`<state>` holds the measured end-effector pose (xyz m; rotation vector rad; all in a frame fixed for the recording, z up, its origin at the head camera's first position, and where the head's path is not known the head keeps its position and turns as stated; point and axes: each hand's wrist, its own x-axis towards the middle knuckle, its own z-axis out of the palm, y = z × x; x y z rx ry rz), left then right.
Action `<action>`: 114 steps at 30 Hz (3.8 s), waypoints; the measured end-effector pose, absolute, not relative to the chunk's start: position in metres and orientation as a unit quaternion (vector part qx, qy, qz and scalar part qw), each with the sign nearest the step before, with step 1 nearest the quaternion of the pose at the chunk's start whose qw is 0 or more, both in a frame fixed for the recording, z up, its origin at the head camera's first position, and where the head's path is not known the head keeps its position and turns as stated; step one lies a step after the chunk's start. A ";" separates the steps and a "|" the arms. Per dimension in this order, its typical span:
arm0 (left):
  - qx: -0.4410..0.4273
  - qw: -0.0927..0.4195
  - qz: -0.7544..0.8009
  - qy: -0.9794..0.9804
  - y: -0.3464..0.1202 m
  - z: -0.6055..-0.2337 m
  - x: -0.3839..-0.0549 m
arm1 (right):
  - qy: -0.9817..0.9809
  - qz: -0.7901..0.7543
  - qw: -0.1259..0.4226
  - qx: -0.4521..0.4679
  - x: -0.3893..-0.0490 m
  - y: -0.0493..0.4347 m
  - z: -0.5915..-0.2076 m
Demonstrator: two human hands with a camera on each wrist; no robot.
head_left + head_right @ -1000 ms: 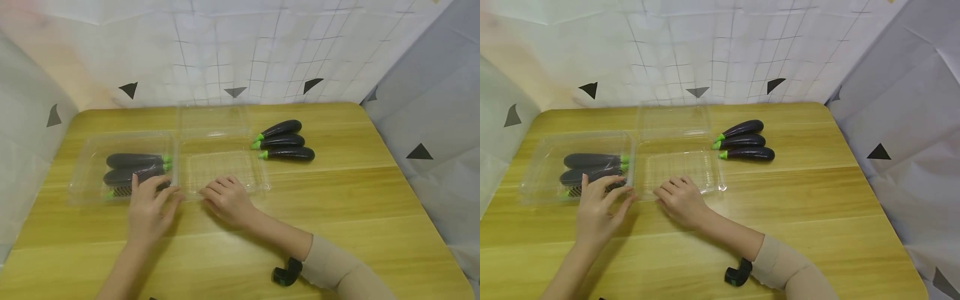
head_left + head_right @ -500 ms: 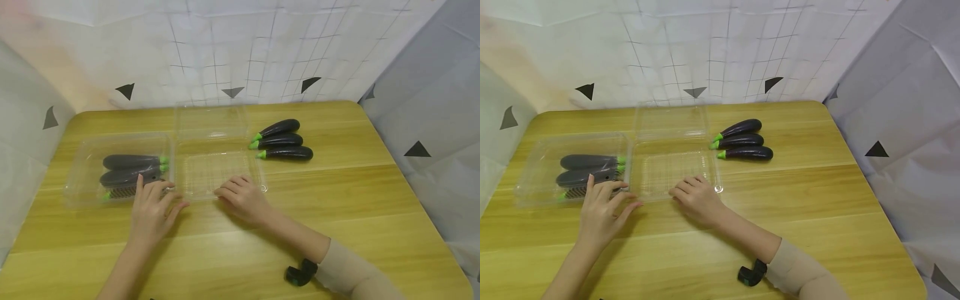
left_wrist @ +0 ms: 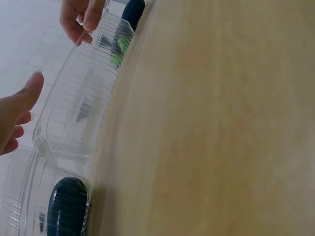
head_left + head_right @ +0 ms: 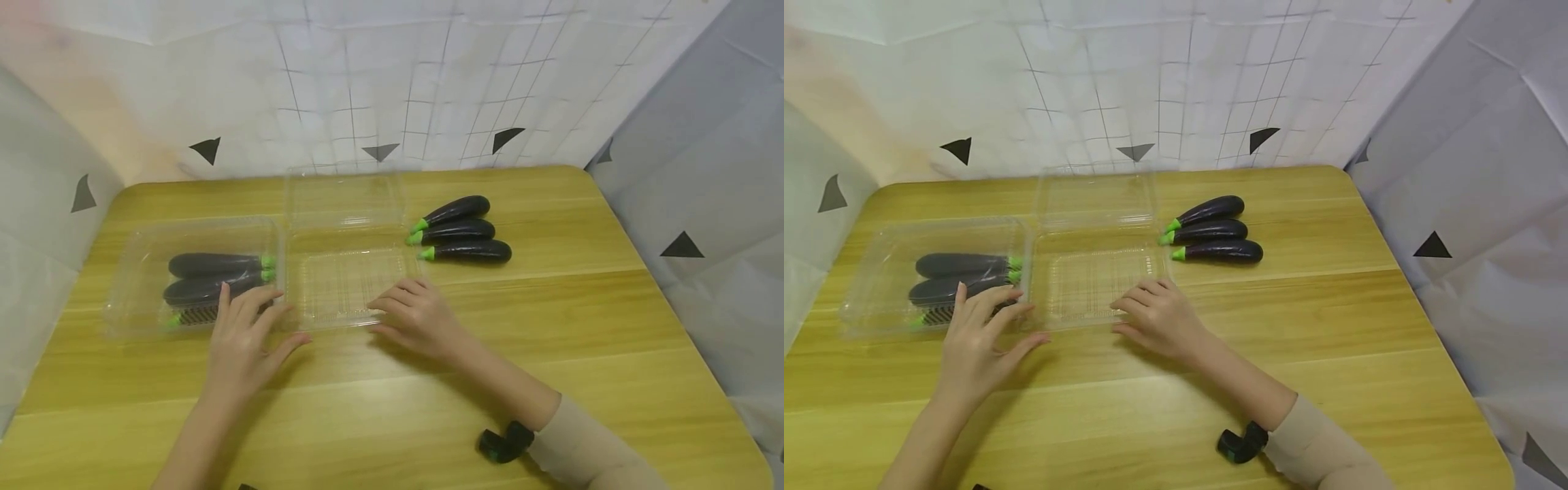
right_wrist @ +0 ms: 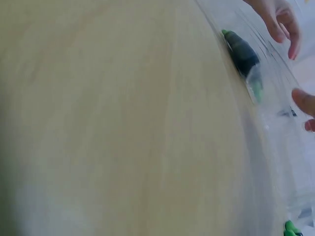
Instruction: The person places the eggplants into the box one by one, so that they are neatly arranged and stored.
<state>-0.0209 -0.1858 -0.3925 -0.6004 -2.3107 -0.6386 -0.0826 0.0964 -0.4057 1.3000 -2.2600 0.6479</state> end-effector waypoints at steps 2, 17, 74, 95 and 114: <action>-0.232 0.321 -0.244 -0.885 -0.186 -0.392 -0.021 | -0.817 0.245 0.222 0.471 -0.084 0.101 -0.404; -0.249 0.248 -0.221 -0.910 -0.181 -0.387 -0.031 | -0.819 0.278 0.235 0.443 -0.097 0.131 -0.397; -0.153 0.136 -0.111 -0.973 -0.185 -0.380 -0.033 | -0.882 0.343 0.148 0.287 -0.172 0.231 -0.410; -0.158 0.143 -0.122 -0.969 -0.184 -0.380 -0.032 | -0.906 0.324 0.118 0.247 -0.179 0.250 -0.425; -0.162 0.149 -0.124 -0.967 -0.185 -0.381 -0.032 | -0.916 0.318 0.088 0.227 -0.167 0.251 -0.417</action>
